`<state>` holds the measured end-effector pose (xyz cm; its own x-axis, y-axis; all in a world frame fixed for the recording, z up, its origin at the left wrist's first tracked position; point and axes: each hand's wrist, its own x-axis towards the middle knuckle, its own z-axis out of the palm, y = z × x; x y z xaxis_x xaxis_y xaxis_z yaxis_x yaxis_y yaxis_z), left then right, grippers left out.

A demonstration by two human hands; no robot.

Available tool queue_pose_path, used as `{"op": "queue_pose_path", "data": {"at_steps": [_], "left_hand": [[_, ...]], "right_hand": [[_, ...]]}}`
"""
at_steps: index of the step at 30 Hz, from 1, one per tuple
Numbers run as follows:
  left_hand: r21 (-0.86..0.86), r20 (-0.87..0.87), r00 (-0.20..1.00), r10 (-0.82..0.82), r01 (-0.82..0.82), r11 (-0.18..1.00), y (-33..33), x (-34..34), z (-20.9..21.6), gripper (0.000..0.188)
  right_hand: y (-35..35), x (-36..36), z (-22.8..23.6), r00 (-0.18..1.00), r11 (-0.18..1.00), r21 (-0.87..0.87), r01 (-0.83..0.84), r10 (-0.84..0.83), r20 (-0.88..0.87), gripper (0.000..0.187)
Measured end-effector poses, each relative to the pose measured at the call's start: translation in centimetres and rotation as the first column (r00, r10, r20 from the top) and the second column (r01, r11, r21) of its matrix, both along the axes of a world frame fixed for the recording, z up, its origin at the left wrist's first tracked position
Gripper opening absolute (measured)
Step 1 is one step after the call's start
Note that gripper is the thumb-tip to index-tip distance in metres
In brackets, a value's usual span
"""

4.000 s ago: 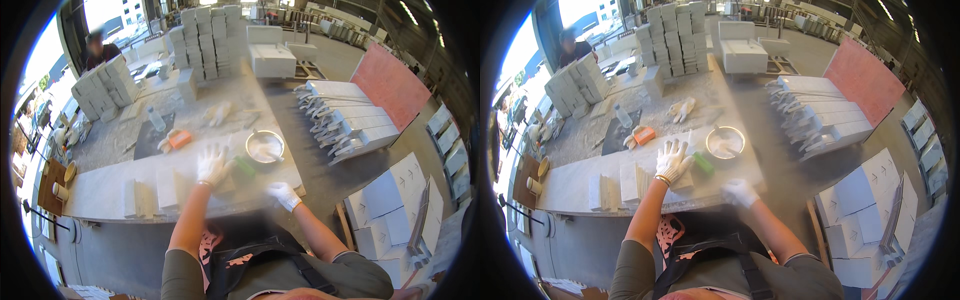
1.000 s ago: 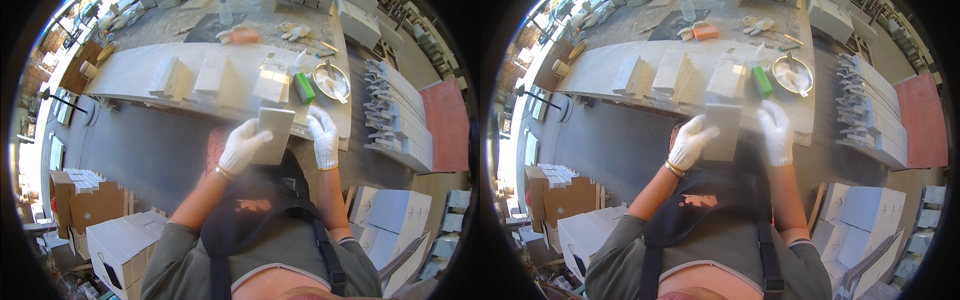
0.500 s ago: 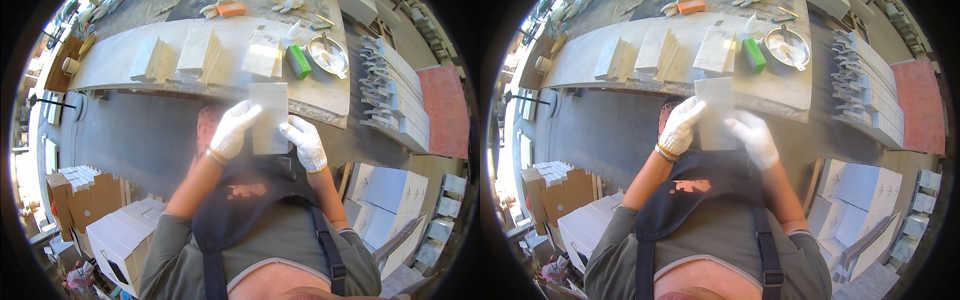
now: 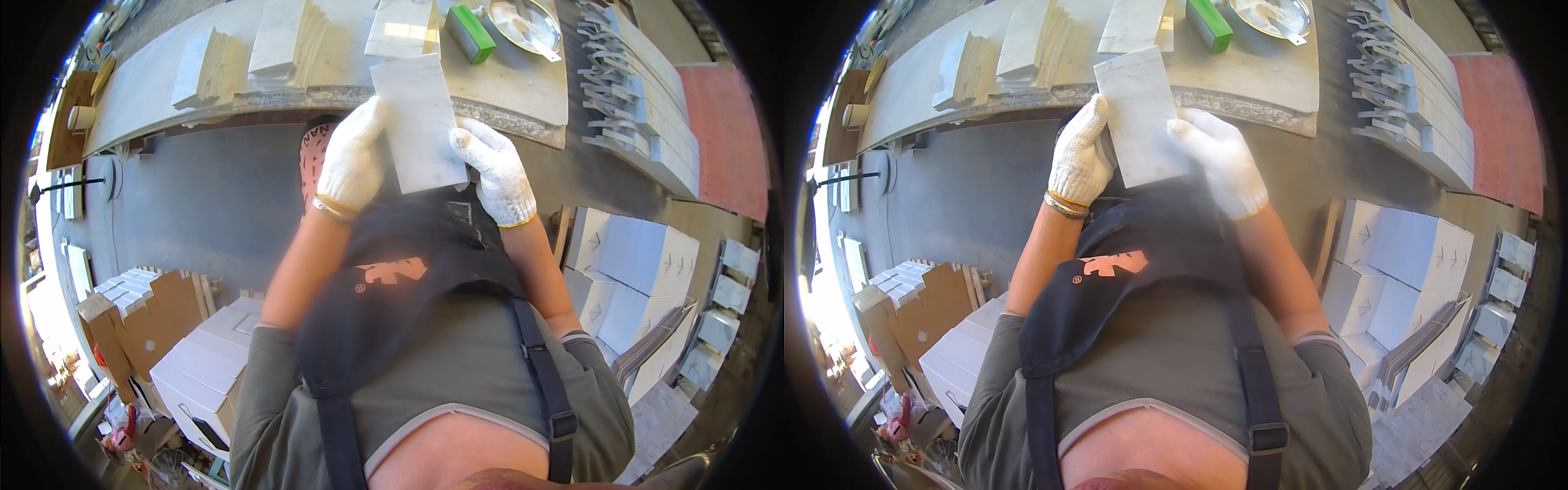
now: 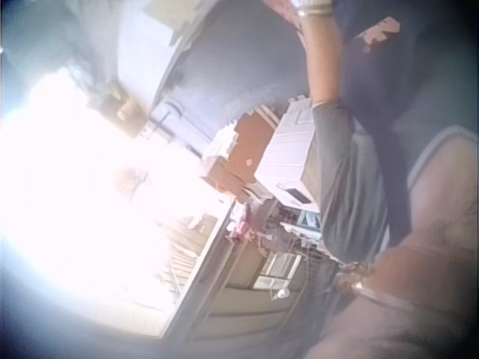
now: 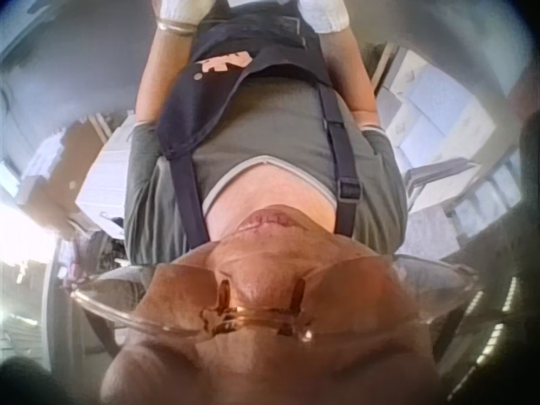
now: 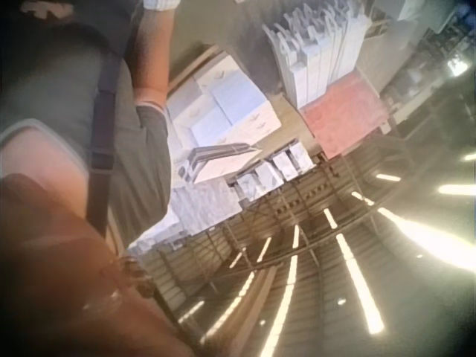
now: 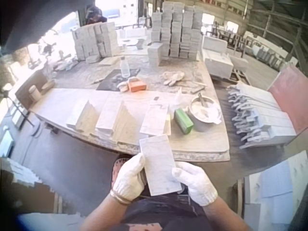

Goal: The person repeatedly picks up small rectangular blocks from a workbench and sands their edges and faces with a green sanding block. They rotate each block to treat multiple sides, then place it back on the table and repeat the process with another block.

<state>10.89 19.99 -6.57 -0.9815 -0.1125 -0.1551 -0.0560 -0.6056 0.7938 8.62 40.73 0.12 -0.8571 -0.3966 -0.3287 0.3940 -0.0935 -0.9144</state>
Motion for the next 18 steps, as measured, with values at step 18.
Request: {"op": "queue_pose_path", "data": {"at_steps": [18], "left_hand": [[0.134,0.034,0.999,0.022,-0.026,0.991,-1.1,-0.4,-1.5,0.047]], "right_hand": [[3.1,0.3,-3.5,0.995,0.993,0.050,-0.103,0.102,0.018,0.064]]}}
